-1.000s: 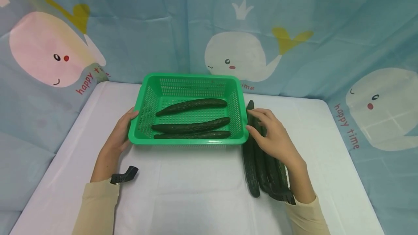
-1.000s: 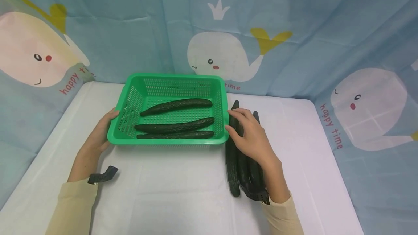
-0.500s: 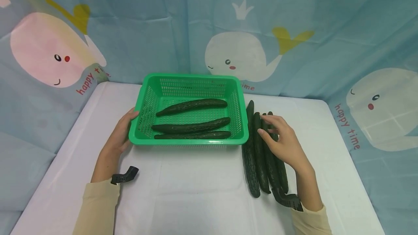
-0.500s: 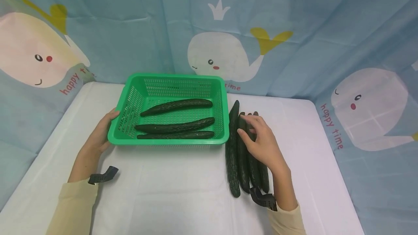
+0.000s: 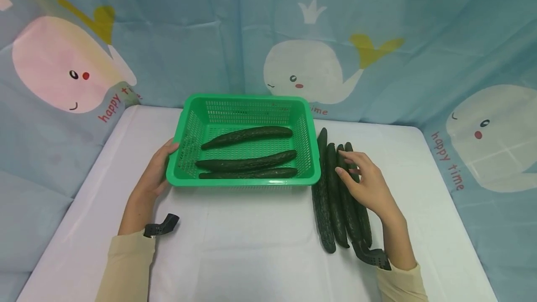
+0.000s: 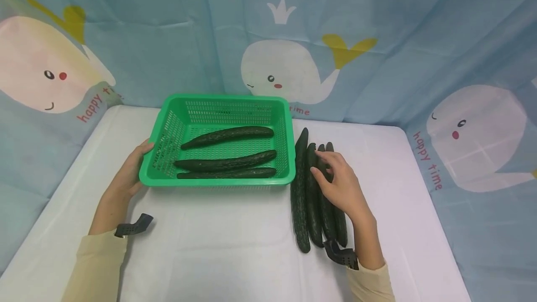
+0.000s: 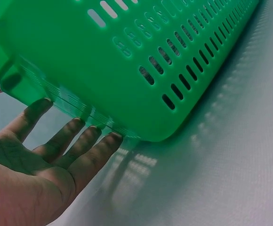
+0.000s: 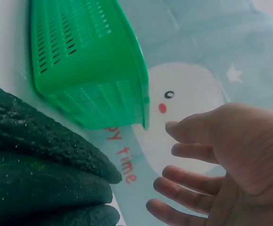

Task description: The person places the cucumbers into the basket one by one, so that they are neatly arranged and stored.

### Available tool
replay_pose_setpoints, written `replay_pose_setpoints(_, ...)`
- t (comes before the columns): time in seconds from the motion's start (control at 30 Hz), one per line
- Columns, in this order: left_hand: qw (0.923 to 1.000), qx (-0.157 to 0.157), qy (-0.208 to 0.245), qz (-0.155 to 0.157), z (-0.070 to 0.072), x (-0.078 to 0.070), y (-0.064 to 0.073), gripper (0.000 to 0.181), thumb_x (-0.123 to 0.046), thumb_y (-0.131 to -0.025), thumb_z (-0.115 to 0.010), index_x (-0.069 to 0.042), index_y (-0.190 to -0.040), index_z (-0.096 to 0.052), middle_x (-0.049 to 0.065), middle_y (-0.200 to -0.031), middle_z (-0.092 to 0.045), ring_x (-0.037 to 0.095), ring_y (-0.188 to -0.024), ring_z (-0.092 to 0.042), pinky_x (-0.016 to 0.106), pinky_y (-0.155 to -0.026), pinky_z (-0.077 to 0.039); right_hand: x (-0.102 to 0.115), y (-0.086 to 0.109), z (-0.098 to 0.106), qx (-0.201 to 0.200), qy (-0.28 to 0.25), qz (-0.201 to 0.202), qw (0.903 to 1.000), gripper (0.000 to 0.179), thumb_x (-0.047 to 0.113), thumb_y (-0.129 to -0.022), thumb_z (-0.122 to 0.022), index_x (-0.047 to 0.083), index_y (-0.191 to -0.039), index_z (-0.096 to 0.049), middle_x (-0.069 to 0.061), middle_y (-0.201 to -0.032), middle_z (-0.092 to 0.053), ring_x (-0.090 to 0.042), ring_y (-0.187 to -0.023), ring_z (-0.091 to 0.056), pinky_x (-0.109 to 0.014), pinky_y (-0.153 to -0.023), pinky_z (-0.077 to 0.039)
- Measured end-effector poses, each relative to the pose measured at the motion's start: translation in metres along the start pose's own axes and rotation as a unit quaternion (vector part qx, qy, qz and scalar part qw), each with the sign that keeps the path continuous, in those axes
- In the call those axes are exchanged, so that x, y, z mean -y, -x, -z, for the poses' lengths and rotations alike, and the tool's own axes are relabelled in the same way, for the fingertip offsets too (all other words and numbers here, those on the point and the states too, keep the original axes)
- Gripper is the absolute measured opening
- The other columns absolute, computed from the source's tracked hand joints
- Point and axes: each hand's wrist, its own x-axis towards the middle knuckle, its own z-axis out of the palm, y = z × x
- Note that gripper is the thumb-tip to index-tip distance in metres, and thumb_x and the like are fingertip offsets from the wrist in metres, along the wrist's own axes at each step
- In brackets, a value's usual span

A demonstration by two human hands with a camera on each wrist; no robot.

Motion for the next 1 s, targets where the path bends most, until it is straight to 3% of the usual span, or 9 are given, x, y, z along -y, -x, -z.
replay_pose_setpoints(0.47, 1.0, 0.005, -0.004, -0.005, -0.002, -0.002, -0.003, 0.074, -0.046, -0.113, -0.041, -0.009, -0.171, -0.013, -0.006, -0.143, -0.053, 0.002, -0.128, -0.061, 0.016, -0.104, -0.057, -0.016, 0.008, 0.014, -0.015, 0.004, -0.045, 0.9989, 0.051, 0.021, -0.105, -0.068, 0.002, -0.151, -0.055, -0.025, -0.149, -0.055, -0.049, -0.13, -0.062, -0.066, -0.102, -0.058)
replay_pose_setpoints(1.0, 1.0, 0.006, 0.004, -0.002, 0.0, 0.0, -0.001, 0.072, -0.045, -0.113, -0.041, -0.011, -0.171, -0.014, -0.006, -0.143, -0.054, 0.002, -0.125, -0.064, 0.017, -0.102, -0.059, -0.029, 0.008, 0.016, 0.003, 0.035, -0.076, 0.9965, 0.055, 0.024, -0.106, -0.066, -0.002, -0.153, -0.051, -0.029, -0.151, -0.052, -0.052, -0.132, -0.059, -0.067, -0.103, -0.057)
